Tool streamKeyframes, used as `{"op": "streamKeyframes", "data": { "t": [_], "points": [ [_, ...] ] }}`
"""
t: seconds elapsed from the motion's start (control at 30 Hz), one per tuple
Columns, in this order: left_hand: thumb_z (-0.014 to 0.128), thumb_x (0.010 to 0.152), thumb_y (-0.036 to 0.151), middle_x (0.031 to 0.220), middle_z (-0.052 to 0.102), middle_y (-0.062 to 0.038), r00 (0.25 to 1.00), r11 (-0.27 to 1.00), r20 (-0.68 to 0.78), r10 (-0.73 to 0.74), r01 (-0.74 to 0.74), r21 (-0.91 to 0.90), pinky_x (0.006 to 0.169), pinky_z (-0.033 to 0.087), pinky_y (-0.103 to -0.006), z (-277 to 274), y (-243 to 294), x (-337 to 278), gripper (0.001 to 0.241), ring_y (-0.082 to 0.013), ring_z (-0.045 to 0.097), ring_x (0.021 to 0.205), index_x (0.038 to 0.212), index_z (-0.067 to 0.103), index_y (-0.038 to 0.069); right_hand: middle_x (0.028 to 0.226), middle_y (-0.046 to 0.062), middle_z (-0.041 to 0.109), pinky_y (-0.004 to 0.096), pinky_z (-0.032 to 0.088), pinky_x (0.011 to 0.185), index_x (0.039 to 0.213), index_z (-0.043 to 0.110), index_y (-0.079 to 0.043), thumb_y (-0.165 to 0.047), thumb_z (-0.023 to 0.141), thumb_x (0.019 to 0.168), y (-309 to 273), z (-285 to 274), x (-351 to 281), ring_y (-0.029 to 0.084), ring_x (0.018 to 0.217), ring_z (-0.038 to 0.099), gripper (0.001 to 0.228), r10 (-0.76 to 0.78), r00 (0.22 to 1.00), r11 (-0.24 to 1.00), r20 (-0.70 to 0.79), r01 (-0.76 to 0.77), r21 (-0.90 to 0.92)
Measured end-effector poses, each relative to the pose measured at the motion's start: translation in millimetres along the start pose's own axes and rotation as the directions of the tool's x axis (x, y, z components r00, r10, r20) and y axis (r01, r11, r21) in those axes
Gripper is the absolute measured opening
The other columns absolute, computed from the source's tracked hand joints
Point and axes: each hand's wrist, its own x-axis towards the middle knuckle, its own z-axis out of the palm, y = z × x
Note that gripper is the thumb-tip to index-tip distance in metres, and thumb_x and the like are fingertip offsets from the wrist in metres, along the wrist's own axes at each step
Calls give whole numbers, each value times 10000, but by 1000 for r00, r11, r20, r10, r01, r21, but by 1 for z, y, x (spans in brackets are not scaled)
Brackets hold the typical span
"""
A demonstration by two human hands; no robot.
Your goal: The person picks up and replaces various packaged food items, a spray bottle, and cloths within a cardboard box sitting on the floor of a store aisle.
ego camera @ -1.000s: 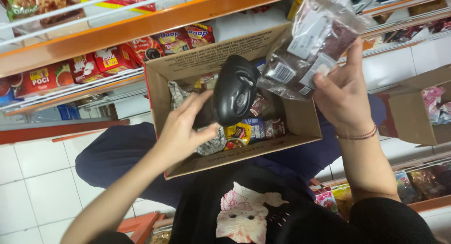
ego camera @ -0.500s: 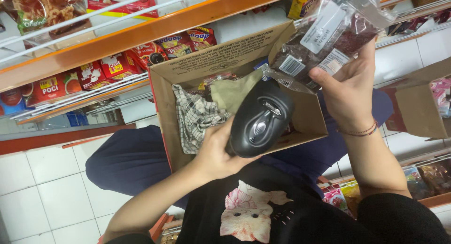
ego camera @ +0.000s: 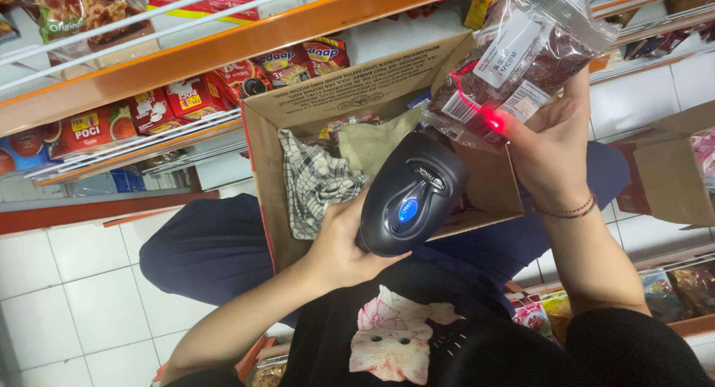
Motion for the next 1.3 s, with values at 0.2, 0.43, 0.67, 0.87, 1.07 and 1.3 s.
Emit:
{"op": "streamKeyframes", "data": {
  "t": [0.2,0.43,0.67,0.87,1.07,1.3],
  "points": [
    [844,834,131,1144,765,-166,999,999,-3,-36,36,35,900,627,-328,2,7,4,683,-229,802,1011,1419,534,-37,1498,94,503,379,458,1269,1611,288,-43,146,774,912,-1,-4,-2,203,1369,522,872,-7,1000,1000,-14,8,27],
    [821,725,213,1035,716,-213,915,728,100,-391,241,642,783,587,-464,-26,-21,27,619,-372,730,867,1252,594,-18,1456,116,577,367,492,1203,1574,358,-13,176,772,927,4,-22,-8,210,1311,580,791,-34,999,999,-38,32,-37],
    [771,789,141,1039,662,-120,902,187,375,-216,-338,922,868,555,-474,-20,-94,39,385,-283,675,1027,1160,676,103,1434,147,610,372,535,1154,1460,489,53,159,745,902,15,-22,-13,214,1320,623,623,107,994,986,13,-104,-126],
    [776,865,294,1181,571,-185,956,700,281,-81,-146,699,881,525,-480,-21,-51,75,556,-366,623,1091,1321,582,42,1404,113,601,363,531,1115,1461,449,46,127,721,872,2,-15,-22,197,1299,613,655,112,993,986,36,-106,-126],
    [790,863,306,1409,451,-225,964,905,142,226,-262,335,1093,462,-467,19,22,103,798,-405,518,1304,1531,421,74,1444,133,561,352,471,1103,1503,427,55,52,582,965,-11,-14,-36,204,1323,553,560,98,995,976,35,-89,-201],
    [719,898,81,1523,434,-219,968,931,-32,249,-230,282,1205,427,-432,34,44,140,765,-379,470,1450,1596,406,75,1609,197,493,384,405,1220,1549,447,26,85,558,976,-38,-6,-23,283,1516,470,587,-213,969,843,122,245,-480]
  ]
}}
